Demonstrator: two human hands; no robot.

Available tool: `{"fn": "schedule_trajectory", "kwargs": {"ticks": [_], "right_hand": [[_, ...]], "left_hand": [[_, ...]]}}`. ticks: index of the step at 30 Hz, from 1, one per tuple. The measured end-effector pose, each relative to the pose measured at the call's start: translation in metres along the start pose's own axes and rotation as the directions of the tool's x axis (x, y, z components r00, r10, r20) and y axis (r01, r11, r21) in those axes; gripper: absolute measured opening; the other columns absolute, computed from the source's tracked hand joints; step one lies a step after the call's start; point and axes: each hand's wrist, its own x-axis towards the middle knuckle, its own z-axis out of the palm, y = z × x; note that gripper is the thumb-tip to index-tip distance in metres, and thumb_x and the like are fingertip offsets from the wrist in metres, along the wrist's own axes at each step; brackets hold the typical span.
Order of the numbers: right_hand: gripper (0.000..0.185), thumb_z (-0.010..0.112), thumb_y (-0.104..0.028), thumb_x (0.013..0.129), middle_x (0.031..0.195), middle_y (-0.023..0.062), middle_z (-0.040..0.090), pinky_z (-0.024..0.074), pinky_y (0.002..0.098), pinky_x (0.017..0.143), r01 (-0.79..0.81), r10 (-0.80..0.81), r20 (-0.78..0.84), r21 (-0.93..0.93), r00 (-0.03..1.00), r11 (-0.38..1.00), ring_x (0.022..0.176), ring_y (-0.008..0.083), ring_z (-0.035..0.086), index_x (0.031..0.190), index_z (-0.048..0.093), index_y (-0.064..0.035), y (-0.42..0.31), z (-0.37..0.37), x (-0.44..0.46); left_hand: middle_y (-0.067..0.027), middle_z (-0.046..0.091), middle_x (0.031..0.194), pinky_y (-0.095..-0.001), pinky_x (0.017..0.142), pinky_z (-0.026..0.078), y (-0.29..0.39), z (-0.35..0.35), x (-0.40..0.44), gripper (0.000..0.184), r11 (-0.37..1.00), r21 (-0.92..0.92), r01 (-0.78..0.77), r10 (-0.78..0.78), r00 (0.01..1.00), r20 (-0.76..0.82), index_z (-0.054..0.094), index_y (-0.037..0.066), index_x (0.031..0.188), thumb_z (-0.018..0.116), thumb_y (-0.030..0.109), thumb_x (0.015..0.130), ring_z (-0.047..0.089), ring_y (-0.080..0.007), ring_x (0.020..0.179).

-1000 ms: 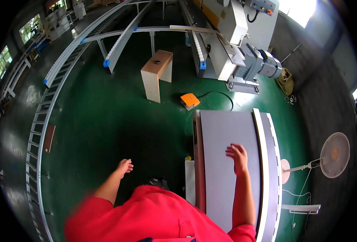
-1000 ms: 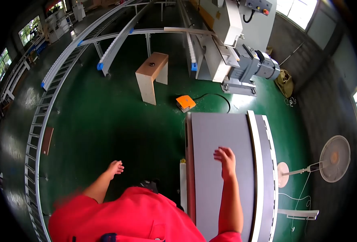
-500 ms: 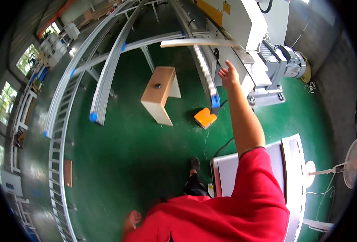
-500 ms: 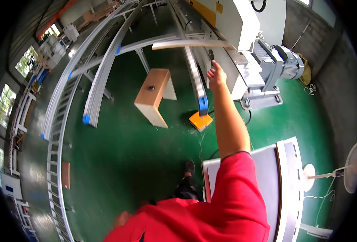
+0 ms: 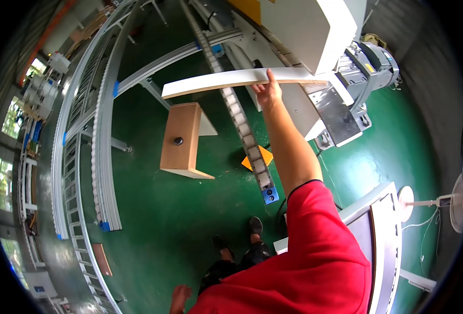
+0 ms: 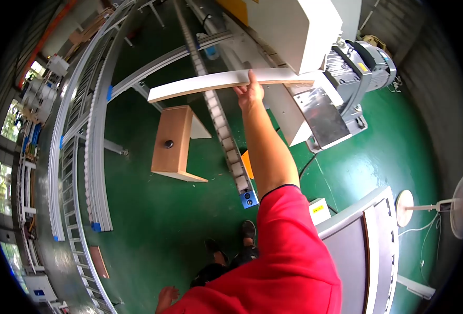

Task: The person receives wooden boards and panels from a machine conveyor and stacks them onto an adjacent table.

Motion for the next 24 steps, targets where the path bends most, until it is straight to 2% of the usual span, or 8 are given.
{"fn": "schedule_trajectory", "kwargs": {"ticks": [4, 5, 6, 10, 12, 16, 20, 24], "right_hand": [[0.043, 0.073, -0.025, 0.083, 0.103, 0.0127, 0.064, 0.0562, 0.0453, 0.074, 0.079, -0.087, -0.128, -0.067, 0.988, 0.995, 0.09, 0.0308, 0.065, 0.114, 0.053, -0.0044, -0.003, 0.002, 0.013], [0.038, 0.072, -0.02, 0.083, 0.099, 0.0127, 0.064, 0.0576, 0.039, 0.059, 0.143, -0.168, -0.189, -0.139, 0.967, 0.98, 0.08, 0.0287, 0.066, 0.112, 0.053, -0.003, -0.002, 0.003, 0.01], [0.037, 0.071, -0.017, 0.083, 0.096, 0.0129, 0.063, 0.0575, 0.0356, 0.054, 0.204, -0.235, -0.221, -0.154, 0.947, 0.967, 0.076, 0.0272, 0.067, 0.111, 0.051, -0.0026, -0.002, 0.008, 0.002], [0.037, 0.069, -0.012, 0.084, 0.104, 0.0115, 0.061, 0.0578, 0.0373, 0.06, 0.183, -0.211, -0.252, -0.13, 0.945, 0.974, 0.085, 0.0259, 0.065, 0.114, 0.05, -0.0033, -0.009, 0.006, -0.058], [0.035, 0.07, -0.012, 0.083, 0.096, 0.0089, 0.06, 0.0547, 0.0321, 0.054, 0.226, -0.253, -0.236, -0.134, 0.938, 0.965, 0.082, 0.023, 0.064, 0.11, 0.048, -0.0048, -0.019, -0.002, -0.099], [0.039, 0.069, -0.013, 0.083, 0.098, 0.0092, 0.06, 0.0563, 0.0345, 0.056, 0.401, -0.405, -0.278, -0.074, 0.871, 0.913, 0.084, 0.0236, 0.064, 0.114, 0.045, -0.0064, -0.048, -0.017, -0.216], [0.028, 0.064, -0.014, 0.088, 0.097, 0.0094, 0.061, 0.0558, 0.0403, 0.075, 0.548, -0.508, -0.319, 0.045, 0.8, 0.835, 0.087, 0.0248, 0.064, 0.11, 0.052, 0.0, -0.088, -0.074, -0.357], [0.022, 0.059, -0.016, 0.091, 0.098, 0.0107, 0.065, 0.0546, 0.0411, 0.081, 0.756, -0.685, -0.482, -0.068, 0.546, 0.651, 0.089, 0.0258, 0.065, 0.106, 0.058, -0.0004, -0.135, -0.151, -0.502]], "left_hand": [[-0.0129, 0.066, 0.096, -0.0338, 0.069, 0.052, 0.085, 0.019, 0.014, 0.032, 0.998, 0.03, -0.057, 0.054, 0.996, 0.067, 0.055, 0.002, 0.108, 0.054, 0.031, 0.093, 0.064, -0.0213, 0.079], [-0.0126, 0.066, 0.096, -0.034, 0.069, 0.052, 0.098, 0.017, 0.025, 0.032, 0.997, 0.024, -0.08, 0.077, 0.994, 0.082, 0.055, 0.002, 0.108, 0.054, 0.031, 0.093, 0.064, -0.021, 0.079], [-0.0124, 0.066, 0.096, -0.0343, 0.069, 0.052, 0.116, 0.016, 0.036, 0.032, 0.994, 0.021, -0.106, 0.104, 0.99, 0.099, 0.056, 0.003, 0.108, 0.054, 0.031, 0.093, 0.063, -0.0206, 0.078], [-0.0102, 0.065, 0.093, -0.0337, 0.07, 0.051, 0.211, 0.035, 0.042, 0.032, 0.966, 0.012, -0.259, 0.254, 0.956, 0.149, 0.056, 0.005, 0.108, 0.053, 0.033, 0.093, 0.063, -0.0189, 0.077], [-0.009, 0.065, 0.093, -0.0334, 0.071, 0.051, 0.267, 0.054, 0.044, 0.031, 0.927, -0.049, -0.371, 0.371, 0.898, 0.236, 0.057, 0.006, 0.108, 0.053, 0.033, 0.094, 0.062, -0.0182, 0.077], [-0.0062, 0.062, 0.094, -0.0335, 0.075, 0.047, 0.361, 0.105, 0.053, 0.035, 0.83, -0.282, -0.481, 0.554, 0.657, 0.512, 0.056, 0.006, 0.111, 0.046, 0.037, 0.097, 0.059, -0.0178, 0.087], [-0.0064, 0.059, 0.101, -0.0328, 0.081, 0.045, 0.423, 0.175, -0.003, 0.038, 0.827, -0.342, -0.447, 0.534, 0.433, 0.726, 0.056, 0.006, 0.113, 0.043, 0.038, 0.098, 0.055, -0.0165, 0.089], [-0.0085, 0.061, 0.101, -0.0331, 0.082, 0.048, 0.401, 0.225, -0.036, 0.037, 0.855, -0.203, -0.477, 0.325, 0.188, 0.927, 0.055, 0.004, 0.115, 0.042, 0.035, 0.098, 0.058, -0.018, 0.087]]}}
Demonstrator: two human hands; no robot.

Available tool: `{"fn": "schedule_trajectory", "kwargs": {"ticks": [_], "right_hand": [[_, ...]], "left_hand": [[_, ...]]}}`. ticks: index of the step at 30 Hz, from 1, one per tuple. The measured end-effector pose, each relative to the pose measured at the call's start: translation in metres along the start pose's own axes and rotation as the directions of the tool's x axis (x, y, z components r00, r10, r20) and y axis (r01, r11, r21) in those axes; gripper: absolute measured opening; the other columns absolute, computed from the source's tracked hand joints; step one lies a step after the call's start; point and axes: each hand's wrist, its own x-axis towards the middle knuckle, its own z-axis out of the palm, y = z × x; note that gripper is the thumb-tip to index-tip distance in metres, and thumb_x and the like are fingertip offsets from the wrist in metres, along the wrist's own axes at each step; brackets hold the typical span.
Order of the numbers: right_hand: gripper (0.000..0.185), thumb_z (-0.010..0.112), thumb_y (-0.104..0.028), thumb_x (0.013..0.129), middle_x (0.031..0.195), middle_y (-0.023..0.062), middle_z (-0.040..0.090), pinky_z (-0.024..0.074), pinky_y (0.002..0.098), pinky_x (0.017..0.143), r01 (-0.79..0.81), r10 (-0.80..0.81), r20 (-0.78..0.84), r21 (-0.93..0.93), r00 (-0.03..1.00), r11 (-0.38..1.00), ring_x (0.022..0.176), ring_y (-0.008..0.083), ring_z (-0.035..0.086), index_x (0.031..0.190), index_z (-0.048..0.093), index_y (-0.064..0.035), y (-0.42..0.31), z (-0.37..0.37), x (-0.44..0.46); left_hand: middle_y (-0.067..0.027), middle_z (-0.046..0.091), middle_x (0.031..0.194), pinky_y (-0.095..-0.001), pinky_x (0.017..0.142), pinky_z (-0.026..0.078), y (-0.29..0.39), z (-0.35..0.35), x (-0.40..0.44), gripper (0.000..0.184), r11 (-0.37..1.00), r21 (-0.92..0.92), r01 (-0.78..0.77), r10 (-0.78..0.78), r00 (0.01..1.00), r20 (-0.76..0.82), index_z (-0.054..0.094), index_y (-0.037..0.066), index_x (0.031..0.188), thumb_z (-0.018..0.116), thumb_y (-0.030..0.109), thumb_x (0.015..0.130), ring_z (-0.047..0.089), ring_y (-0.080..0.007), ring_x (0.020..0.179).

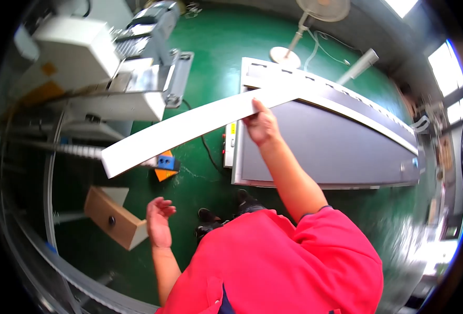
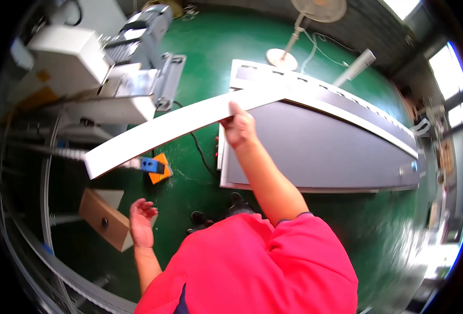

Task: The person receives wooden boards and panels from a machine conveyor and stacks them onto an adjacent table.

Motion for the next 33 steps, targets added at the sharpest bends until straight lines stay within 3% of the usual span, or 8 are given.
{"fn": "schedule_trajectory", "kwargs": {"ticks": [3, 6, 9, 16, 18, 29, 32, 33], "right_hand": [[0.024, 0.056, -0.018, 0.094, 0.106, 0.0074, 0.064, 0.0512, 0.0381, 0.087, 0.17, -0.16, -0.288, 0.008, 0.944, 0.985, 0.099, 0.0229, 0.061, 0.115, 0.056, -0.0056, -0.084, -0.088, 0.013], [0.023, 0.06, -0.017, 0.093, 0.105, 0.0085, 0.063, 0.0544, 0.0399, 0.08, 0.358, -0.312, -0.439, 0.024, 0.843, 0.933, 0.094, 0.024, 0.063, 0.111, 0.058, -0.0031, -0.164, -0.17, 0.019], [0.03, 0.066, -0.016, 0.089, 0.1, 0.0111, 0.063, 0.0582, 0.0408, 0.066, 0.46, -0.375, -0.578, 0.001, 0.725, 0.888, 0.085, 0.0247, 0.065, 0.111, 0.055, 0.0023, -0.233, -0.249, 0.038], [0.033, 0.066, -0.016, 0.089, 0.102, 0.0142, 0.06, 0.0594, 0.0437, 0.063, 0.476, -0.412, -0.668, -0.096, 0.62, 0.874, 0.08, 0.028, 0.066, 0.11, 0.051, 0.0048, -0.358, -0.421, 0.113], [0.026, 0.063, -0.016, 0.091, 0.101, 0.0143, 0.062, 0.0581, 0.0437, 0.066, 0.436, -0.376, -0.772, -0.143, 0.513, 0.889, 0.084, 0.028, 0.065, 0.108, 0.056, 0.0022, -0.383, -0.444, 0.123], [0.032, 0.066, -0.02, 0.09, 0.105, 0.0132, 0.061, 0.0573, 0.0451, 0.072, 0.249, -0.236, -0.788, -0.108, 0.569, 0.963, 0.089, 0.0278, 0.064, 0.111, 0.057, 0.0015, -0.419, -0.513, 0.179], [0.035, 0.06, -0.023, 0.093, 0.108, 0.0182, 0.06, 0.057, 0.0474, 0.074, 0.153, -0.268, -0.779, -0.22, 0.567, 0.964, 0.091, 0.0315, 0.064, 0.114, 0.055, 0.004, -0.419, -0.523, 0.192], [0.038, 0.058, -0.025, 0.094, 0.108, 0.0209, 0.06, 0.0568, 0.0484, 0.075, -0.017, -0.203, -0.76, -0.271, 0.617, 0.962, 0.092, 0.0329, 0.064, 0.116, 0.054, 0.0053, -0.427, -0.514, 0.186]], "left_hand": [[-0.0122, 0.063, 0.101, -0.0335, 0.082, 0.049, -0.032, 0.039, 0.0, 0.034, 0.983, 0.079, 0.167, -0.181, 0.958, 0.223, 0.054, 0.002, 0.114, 0.043, 0.03, 0.099, 0.062, -0.0195, 0.087], [-0.0121, 0.064, 0.101, -0.0339, 0.081, 0.049, -0.066, 0.082, -0.01, 0.035, 0.929, 0.238, 0.283, -0.346, 0.891, 0.292, 0.055, 0.002, 0.113, 0.042, 0.031, 0.099, 0.062, -0.0199, 0.086], [-0.0123, 0.064, 0.1, -0.0341, 0.08, 0.049, -0.1, 0.119, -0.016, 0.035, 0.885, 0.327, 0.331, -0.425, 0.862, 0.278, 0.055, 0.001, 0.113, 0.042, 0.031, 0.099, 0.062, -0.0201, 0.086], [-0.0124, 0.063, 0.098, -0.0348, 0.077, 0.05, -0.19, 0.218, -0.02, 0.034, 0.852, 0.257, 0.457, -0.477, 0.879, 0.019, 0.055, 0.001, 0.111, 0.044, 0.031, 0.099, 0.062, -0.0211, 0.083], [-0.0128, 0.064, 0.098, -0.035, 0.077, 0.05, -0.206, 0.248, -0.027, 0.034, 0.808, 0.288, 0.514, -0.534, 0.845, -0.01, 0.054, 0.001, 0.112, 0.044, 0.031, 0.098, 0.062, -0.0216, 0.083], [-0.0126, 0.063, 0.098, -0.034, 0.079, 0.05, -0.23, 0.345, -0.041, 0.034, 0.784, 0.344, 0.517, -0.528, 0.846, -0.069, 0.054, 0.001, 0.111, 0.042, 0.03, 0.099, 0.062, -0.0206, 0.084], [-0.0126, 0.062, 0.098, -0.0343, 0.079, 0.049, -0.235, 0.354, -0.043, 0.034, 0.807, 0.301, 0.509, -0.514, 0.855, -0.067, 0.054, 0.0, 0.111, 0.042, 0.029, 0.099, 0.061, -0.0207, 0.085], [-0.0127, 0.062, 0.099, -0.0345, 0.079, 0.049, -0.236, 0.356, -0.043, 0.034, 0.814, 0.285, 0.507, -0.512, 0.857, -0.063, 0.054, 0.0, 0.111, 0.042, 0.029, 0.099, 0.061, -0.0208, 0.085]]}}
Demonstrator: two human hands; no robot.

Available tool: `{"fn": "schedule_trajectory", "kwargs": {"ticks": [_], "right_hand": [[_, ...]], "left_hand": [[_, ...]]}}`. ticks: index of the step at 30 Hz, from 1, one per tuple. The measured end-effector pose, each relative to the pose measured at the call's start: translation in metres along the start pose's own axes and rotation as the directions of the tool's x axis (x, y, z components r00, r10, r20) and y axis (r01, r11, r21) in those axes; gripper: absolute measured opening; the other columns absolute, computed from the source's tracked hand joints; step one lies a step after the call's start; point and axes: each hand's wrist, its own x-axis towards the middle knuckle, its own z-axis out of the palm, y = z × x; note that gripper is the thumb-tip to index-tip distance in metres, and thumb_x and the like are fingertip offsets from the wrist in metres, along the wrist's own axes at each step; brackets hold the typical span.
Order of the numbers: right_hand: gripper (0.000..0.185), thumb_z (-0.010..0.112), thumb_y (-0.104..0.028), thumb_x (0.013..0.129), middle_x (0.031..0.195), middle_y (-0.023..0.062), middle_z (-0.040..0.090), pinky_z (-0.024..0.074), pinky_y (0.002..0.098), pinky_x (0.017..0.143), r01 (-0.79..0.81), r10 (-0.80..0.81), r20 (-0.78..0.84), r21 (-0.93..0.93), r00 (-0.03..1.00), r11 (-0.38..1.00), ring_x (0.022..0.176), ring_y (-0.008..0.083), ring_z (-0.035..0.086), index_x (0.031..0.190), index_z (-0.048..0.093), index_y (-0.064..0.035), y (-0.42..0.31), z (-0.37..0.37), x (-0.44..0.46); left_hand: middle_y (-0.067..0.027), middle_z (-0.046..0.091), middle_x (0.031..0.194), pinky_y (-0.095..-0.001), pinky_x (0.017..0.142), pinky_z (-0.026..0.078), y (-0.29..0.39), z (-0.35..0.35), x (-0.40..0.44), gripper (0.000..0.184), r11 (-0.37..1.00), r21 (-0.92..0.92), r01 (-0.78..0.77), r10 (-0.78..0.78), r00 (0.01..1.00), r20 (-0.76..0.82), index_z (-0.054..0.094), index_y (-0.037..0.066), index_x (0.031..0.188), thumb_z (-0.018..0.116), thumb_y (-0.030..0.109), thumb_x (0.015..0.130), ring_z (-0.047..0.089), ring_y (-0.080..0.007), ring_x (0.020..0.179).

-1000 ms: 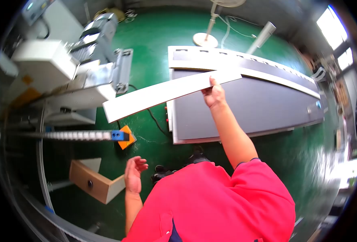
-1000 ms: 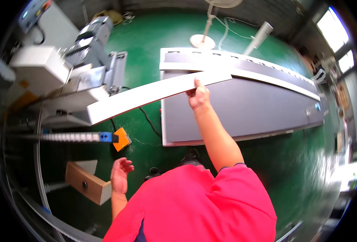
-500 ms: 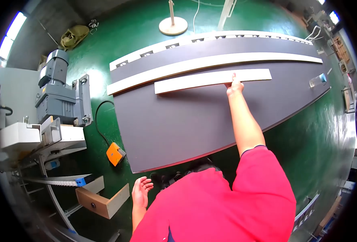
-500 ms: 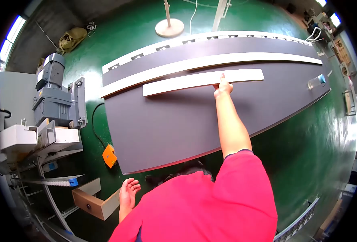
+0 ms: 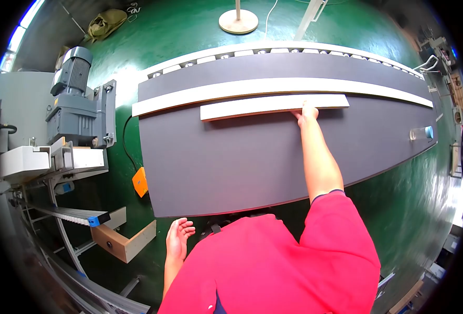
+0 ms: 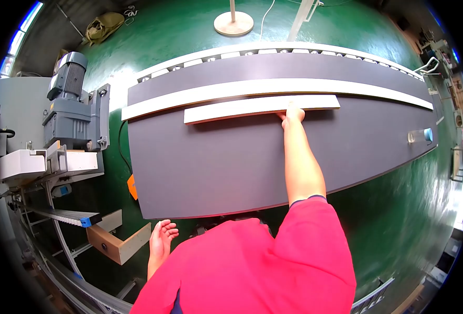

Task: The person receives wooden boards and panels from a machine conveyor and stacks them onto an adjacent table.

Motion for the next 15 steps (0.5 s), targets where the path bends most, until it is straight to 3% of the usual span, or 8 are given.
{"fn": "schedule_trajectory", "kwargs": {"ticks": [2, 3, 5, 8, 11, 12, 15], "right_hand": [[0.045, 0.052, -0.029, 0.095, 0.11, 0.0263, 0.059, 0.0564, 0.0505, 0.076, -0.102, 0.139, 0.086, -0.336, 0.987, 0.936, 0.094, 0.0359, 0.064, 0.12, 0.05, 0.0077, -0.025, -0.006, -0.03], [0.053, 0.048, -0.033, 0.093, 0.102, 0.0324, 0.06, 0.0593, 0.0457, 0.067, -0.025, 0.105, 0.122, -0.529, 0.987, 0.848, 0.08, 0.0401, 0.067, 0.12, 0.045, 0.0118, -0.027, -0.013, -0.03], [0.055, 0.048, -0.034, 0.094, 0.103, 0.0344, 0.059, 0.0593, 0.0474, 0.069, -0.05, 0.214, 0.135, -0.726, 0.968, 0.686, 0.088, 0.0428, 0.065, 0.123, 0.041, 0.0125, -0.034, -0.023, -0.023], [0.057, 0.046, -0.026, 0.095, 0.118, 0.0369, 0.051, 0.0564, 0.0495, 0.083, -0.029, 0.236, 0.313, -0.546, 0.92, 0.837, 0.105, 0.0477, 0.058, 0.131, 0.03, 0.0151, -0.031, -0.018, -0.054], [0.055, 0.045, -0.014, 0.094, 0.126, 0.0383, 0.043, 0.0556, 0.0499, 0.088, -0.216, 0.218, 0.316, -0.042, 0.923, 0.975, 0.112, 0.0481, 0.053, 0.132, 0.022, 0.017, 0.002, 0.011, -0.043], [0.052, 0.045, -0.007, 0.092, 0.129, 0.0395, 0.038, 0.0536, 0.0514, 0.092, -0.219, 0.208, 0.286, 0.006, 0.935, 0.976, 0.117, 0.0488, 0.05, 0.131, 0.02, 0.0163, 0.007, 0.019, -0.041], [0.038, 0.045, -0.006, 0.09, 0.124, 0.0391, 0.042, 0.0544, 0.0525, 0.09, -0.125, 0.112, 0.275, 0.028, 0.955, 0.992, 0.115, 0.0488, 0.051, 0.119, 0.034, 0.0153, 0.024, 0.033, -0.031]], "left_hand": [[-0.0128, 0.062, 0.099, -0.0346, 0.079, 0.049, -0.002, 0.004, 0.0, 0.034, 1.0, -0.027, -0.006, 0.006, 1.0, 0.015, 0.054, 0.0, 0.111, 0.042, 0.029, 0.099, 0.061, -0.0209, 0.085], [-0.0128, 0.062, 0.099, -0.0347, 0.079, 0.049, -0.004, 0.005, 0.0, 0.033, 0.999, -0.041, -0.006, 0.007, 1.0, 0.022, 0.054, 0.001, 0.111, 0.042, 0.029, 0.099, 0.061, -0.0209, 0.085], [-0.0129, 0.062, 0.099, -0.0346, 0.08, 0.049, -0.01, 0.004, 0.0, 0.034, 0.998, -0.056, -0.001, 0.003, 1.0, 0.026, 0.054, 0.001, 0.111, 0.042, 0.03, 0.099, 0.061, -0.0212, 0.085], [-0.0127, 0.063, 0.099, -0.0344, 0.08, 0.049, -0.018, 0.002, -0.001, 0.034, 0.996, -0.084, 0.013, -0.012, 1.0, 0.012, 0.054, 0.001, 0.112, 0.043, 0.03, 0.099, 0.062, -0.0211, 0.085], [-0.0124, 0.063, 0.099, -0.0342, 0.08, 0.049, -0.021, -0.001, -0.003, 0.033, 0.995, -0.097, 0.015, -0.013, 1.0, 0.021, 0.055, 0.001, 0.112, 0.044, 0.03, 0.098, 0.062, -0.0208, 0.086], [-0.0122, 0.064, 0.1, -0.034, 0.08, 0.049, -0.021, -0.003, -0.004, 0.033, 0.995, -0.097, -0.006, 0.008, 1.0, 0.017, 0.055, 0.002, 0.112, 0.045, 0.03, 0.098, 0.062, -0.0207, 0.087], [-0.0122, 0.064, 0.099, -0.034, 0.08, 0.049, -0.017, -0.009, -0.016, 0.032, 0.989, -0.135, -0.063, 0.062, 0.998, -0.012, 0.055, 0.002, 0.111, 0.045, 0.03, 0.098, 0.062, -0.0206, 0.087]]}}
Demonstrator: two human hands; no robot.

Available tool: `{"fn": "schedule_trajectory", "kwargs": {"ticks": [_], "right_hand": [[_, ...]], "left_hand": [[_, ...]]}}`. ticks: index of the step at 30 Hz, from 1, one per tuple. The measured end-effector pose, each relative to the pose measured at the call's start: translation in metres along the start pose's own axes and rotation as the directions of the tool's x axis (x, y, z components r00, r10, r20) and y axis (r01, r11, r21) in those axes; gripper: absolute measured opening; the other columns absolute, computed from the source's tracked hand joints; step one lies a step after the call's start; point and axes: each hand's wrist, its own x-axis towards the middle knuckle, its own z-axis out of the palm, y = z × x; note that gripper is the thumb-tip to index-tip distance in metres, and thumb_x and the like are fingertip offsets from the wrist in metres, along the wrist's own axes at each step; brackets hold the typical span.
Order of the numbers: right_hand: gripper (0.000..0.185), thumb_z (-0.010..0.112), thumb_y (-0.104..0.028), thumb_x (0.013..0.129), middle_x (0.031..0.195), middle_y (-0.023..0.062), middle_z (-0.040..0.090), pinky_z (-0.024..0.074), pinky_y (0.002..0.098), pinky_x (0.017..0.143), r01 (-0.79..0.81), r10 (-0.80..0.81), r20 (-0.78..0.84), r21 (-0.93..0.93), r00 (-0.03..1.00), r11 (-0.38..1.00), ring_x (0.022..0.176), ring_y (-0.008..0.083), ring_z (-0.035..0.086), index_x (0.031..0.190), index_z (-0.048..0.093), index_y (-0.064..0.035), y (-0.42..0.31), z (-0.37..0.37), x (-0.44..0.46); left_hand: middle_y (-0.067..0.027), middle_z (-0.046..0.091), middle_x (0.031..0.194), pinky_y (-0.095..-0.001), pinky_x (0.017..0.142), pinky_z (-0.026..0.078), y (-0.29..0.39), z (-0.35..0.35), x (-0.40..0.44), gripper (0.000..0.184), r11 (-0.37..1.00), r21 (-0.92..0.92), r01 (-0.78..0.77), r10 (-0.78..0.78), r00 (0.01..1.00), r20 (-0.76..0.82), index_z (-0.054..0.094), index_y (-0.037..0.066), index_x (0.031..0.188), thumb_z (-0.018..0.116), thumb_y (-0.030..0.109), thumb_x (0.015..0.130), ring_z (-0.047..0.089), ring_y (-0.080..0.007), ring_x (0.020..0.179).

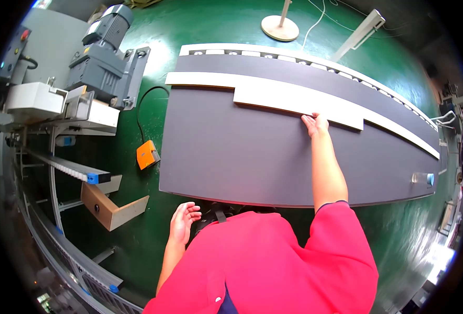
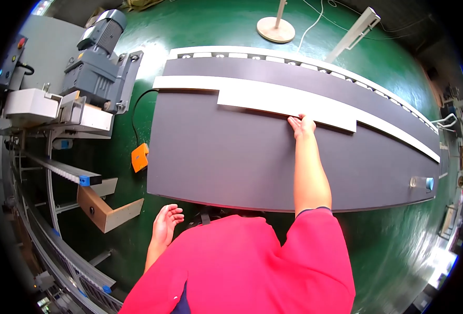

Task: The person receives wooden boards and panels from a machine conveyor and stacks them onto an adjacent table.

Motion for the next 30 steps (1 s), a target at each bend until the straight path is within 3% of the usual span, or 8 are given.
{"fn": "schedule_trajectory", "kwargs": {"ticks": [4, 7, 10, 13, 14, 19, 22, 30], "right_hand": [[0.047, 0.042, -0.006, 0.09, 0.133, 0.0346, 0.041, 0.0513, 0.0579, 0.091, 0.067, -0.069, 0.024, 0.078, 0.997, 0.995, 0.114, 0.0511, 0.051, 0.13, 0.03, 0.0168, 0.014, 0.003, -0.007], [0.044, 0.04, -0.021, 0.098, 0.13, 0.0249, 0.051, 0.0535, 0.0419, 0.094, 0.04, -0.036, 0.121, -0.035, 0.992, 0.999, 0.118, 0.0352, 0.054, 0.126, 0.045, 0.0133, 0.025, 0.006, -0.022], [0.056, 0.052, -0.032, 0.092, 0.121, 0.0187, 0.055, 0.0558, 0.0359, 0.084, 0.163, -0.141, 0.098, -0.274, 0.985, 0.948, 0.104, 0.0295, 0.059, 0.13, 0.042, 0.0084, 0.074, -0.004, -0.02], [0.021, 0.044, -0.024, 0.092, 0.078, 0.0058, 0.055, 0.053, 0.0336, 0.062, 0.057, 0.053, 0.271, -0.384, 0.961, 0.922, 0.069, 0.019, 0.056, 0.081, 0.05, -0.0068, 0.142, 0.002, -0.062], [0.02, 0.045, -0.021, 0.09, 0.074, 0.0043, 0.054, 0.0529, 0.0334, 0.06, 0.024, 0.095, 0.267, -0.408, 0.959, 0.913, 0.065, 0.0186, 0.055, 0.078, 0.05, -0.0071, 0.165, 0.016, -0.098], [0.017, 0.047, -0.018, 0.091, 0.09, 0.0068, 0.057, 0.0522, 0.039, 0.074, -0.029, 0.259, 0.382, -0.514, 0.887, 0.857, 0.081, 0.0231, 0.057, 0.099, 0.052, -0.0029, 0.262, 0.078, -0.201], [0.027, 0.049, -0.016, 0.091, 0.092, 0.0089, 0.057, 0.0527, 0.0377, 0.071, 0.041, 0.295, 0.516, -0.543, 0.804, 0.839, 0.075, 0.0211, 0.057, 0.115, 0.047, -0.0027, 0.294, 0.126, -0.269], [0.022, 0.051, -0.018, 0.092, 0.091, 0.007, 0.058, 0.0509, 0.0339, 0.072, 0.041, 0.405, 0.638, -0.566, 0.655, 0.824, 0.076, 0.0202, 0.058, 0.109, 0.051, -0.0051, 0.371, 0.234, -0.348]], "left_hand": [[-0.0136, 0.064, 0.098, -0.0331, 0.078, 0.051, -0.01, -0.036, -0.013, 0.03, 0.995, -0.096, -0.018, 0.007, 0.993, -0.119, 0.056, 0.001, 0.11, 0.047, 0.027, 0.097, 0.063, -0.0214, 0.084], [-0.0131, 0.065, 0.096, -0.0315, 0.075, 0.052, -0.027, -0.054, -0.022, 0.027, 0.989, -0.14, -0.049, 0.022, 0.982, -0.188, 0.058, 0.001, 0.106, 0.05, 0.024, 0.096, 0.064, -0.0207, 0.082], [-0.0103, 0.064, 0.097, -0.0308, 0.076, 0.051, -0.038, -0.081, -0.029, 0.025, 0.987, -0.16, -0.015, -0.017, 0.98, -0.196, 0.058, 0.004, 0.105, 0.05, 0.026, 0.096, 0.062, -0.0174, 0.082], [-0.0053, 0.064, 0.095, -0.0286, 0.071, 0.049, -0.047, -0.104, -0.031, 0.028, 0.989, -0.146, -0.033, 0.005, 0.981, -0.192, 0.058, 0.007, 0.104, 0.05, 0.033, 0.095, 0.061, -0.0136, 0.079], [-0.0052, 0.064, 0.095, -0.0284, 0.071, 0.049, -0.05, -0.111, -0.03, 0.029, 0.987, -0.149, -0.053, 0.027, 0.984, -0.177, 0.057, 0.007, 0.104, 0.05, 0.033, 0.095, 0.06, -0.0134, 0.079], [-0.0057, 0.065, 0.096, -0.0281, 0.075, 0.05, -0.044, -0.152, -0.04, 0.028, 0.982, -0.169, -0.082, 0.046, 0.978, -0.205, 0.06, 0.007, 0.104, 0.049, 0.032, 0.096, 0.062, -0.014, 0.082], [-0.0055, 0.065, 0.096, -0.0278, 0.073, 0.05, -0.043, -0.197, -0.049, 0.028, 0.977, -0.177, -0.121, 0.074, 0.964, -0.254, 0.059, 0.007, 0.104, 0.049, 0.032, 0.096, 0.062, -0.0138, 0.081], [-0.0051, 0.065, 0.091, -0.0286, 0.065, 0.049, -0.088, -0.351, -0.058, 0.031, 0.958, -0.236, -0.165, 0.022, 0.859, -0.511, 0.057, 0.008, 0.102, 0.054, 0.037, 0.091, 0.062, -0.0137, 0.074]]}}
